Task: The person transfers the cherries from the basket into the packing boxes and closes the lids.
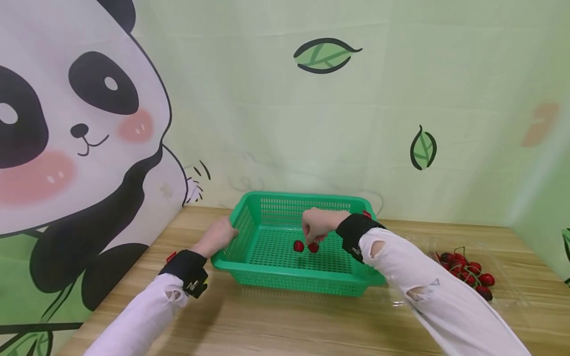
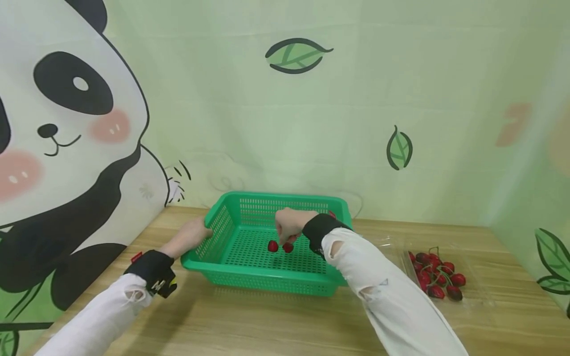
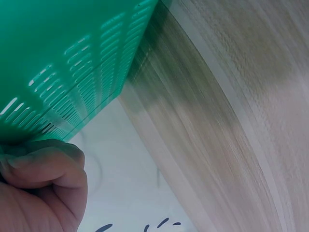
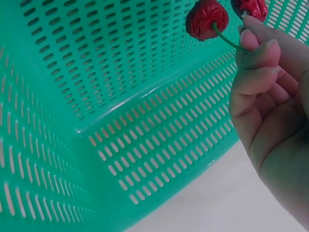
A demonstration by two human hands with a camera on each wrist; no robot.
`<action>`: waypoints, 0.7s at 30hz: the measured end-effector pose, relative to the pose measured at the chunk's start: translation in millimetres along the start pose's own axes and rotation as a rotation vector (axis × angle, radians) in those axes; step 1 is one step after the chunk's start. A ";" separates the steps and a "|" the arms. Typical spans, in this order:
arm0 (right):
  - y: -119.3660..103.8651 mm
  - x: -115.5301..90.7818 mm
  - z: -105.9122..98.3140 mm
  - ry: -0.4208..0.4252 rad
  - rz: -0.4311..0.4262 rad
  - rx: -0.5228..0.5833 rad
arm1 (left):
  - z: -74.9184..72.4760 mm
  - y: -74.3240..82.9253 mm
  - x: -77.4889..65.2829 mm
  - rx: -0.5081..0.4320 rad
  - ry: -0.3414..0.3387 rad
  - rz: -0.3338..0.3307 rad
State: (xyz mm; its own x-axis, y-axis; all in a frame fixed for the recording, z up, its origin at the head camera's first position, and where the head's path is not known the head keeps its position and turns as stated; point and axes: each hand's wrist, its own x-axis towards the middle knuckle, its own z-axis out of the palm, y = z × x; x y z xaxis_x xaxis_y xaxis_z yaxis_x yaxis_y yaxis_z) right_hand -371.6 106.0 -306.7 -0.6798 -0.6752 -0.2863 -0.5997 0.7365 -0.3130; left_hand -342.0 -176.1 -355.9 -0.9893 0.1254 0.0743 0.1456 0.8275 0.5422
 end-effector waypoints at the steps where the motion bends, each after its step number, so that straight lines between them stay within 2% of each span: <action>1: 1.1 -1.3 -1.2 0.006 -0.001 0.002 | 0.0 -0.3 0.1 0.003 0.001 -0.003; 12: 11.6 -20.4 -18.3 0.070 -0.015 0.073 | 1.8 -0.8 3.0 0.012 -0.008 -0.016; 21: 21.7 -41.3 -32.6 0.139 -0.042 0.134 | 0.4 -1.4 1.3 0.014 0.003 0.012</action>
State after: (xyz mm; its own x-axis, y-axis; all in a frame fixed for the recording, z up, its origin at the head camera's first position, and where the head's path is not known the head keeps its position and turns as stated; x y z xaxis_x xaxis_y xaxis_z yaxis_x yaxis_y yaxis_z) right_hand -370.3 151.2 -272.1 -0.7126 -0.6864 -0.1455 -0.5737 0.6894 -0.4422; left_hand -343.5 -176.9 -356.9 -0.9875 0.1335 0.0833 0.1574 0.8338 0.5292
